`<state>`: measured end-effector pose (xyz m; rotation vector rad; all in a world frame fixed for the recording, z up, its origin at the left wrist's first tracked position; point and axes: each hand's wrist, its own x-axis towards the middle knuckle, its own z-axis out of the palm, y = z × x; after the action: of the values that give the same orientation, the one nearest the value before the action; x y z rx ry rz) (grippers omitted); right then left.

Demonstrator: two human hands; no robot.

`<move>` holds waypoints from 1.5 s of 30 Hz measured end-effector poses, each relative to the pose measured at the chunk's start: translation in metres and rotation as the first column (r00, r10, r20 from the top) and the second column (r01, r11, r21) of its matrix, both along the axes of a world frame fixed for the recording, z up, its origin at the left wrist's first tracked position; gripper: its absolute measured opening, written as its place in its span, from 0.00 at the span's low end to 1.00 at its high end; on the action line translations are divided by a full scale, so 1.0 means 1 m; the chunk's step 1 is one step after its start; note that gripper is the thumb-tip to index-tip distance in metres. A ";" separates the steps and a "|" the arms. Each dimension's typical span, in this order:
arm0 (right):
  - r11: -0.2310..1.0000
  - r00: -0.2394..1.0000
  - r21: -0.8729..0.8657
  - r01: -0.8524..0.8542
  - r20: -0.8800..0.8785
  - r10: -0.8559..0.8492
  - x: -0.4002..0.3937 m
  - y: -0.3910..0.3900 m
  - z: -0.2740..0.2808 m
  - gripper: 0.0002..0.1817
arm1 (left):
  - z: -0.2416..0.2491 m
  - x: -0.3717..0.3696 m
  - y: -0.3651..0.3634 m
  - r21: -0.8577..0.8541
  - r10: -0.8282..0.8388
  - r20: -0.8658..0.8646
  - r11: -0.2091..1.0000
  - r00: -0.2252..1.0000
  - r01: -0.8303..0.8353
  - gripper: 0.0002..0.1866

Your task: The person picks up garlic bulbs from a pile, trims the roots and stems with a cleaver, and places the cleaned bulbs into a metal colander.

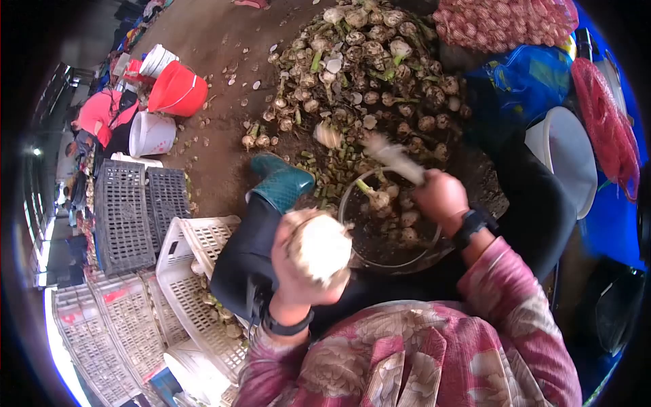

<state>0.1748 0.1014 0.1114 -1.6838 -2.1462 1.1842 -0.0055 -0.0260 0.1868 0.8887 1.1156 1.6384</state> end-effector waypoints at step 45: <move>0.926 0.606 0.288 -0.244 0.791 -0.086 0.034 0.162 -0.163 0.09 | -0.147 -0.006 0.084 -0.409 -0.301 -0.624 0.912 0.721 0.027 0.17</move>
<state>0.2088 0.2637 -0.0518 -2.1750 -2.6837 -0.1131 -0.0110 0.0576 0.0401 1.3322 1.7184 0.8825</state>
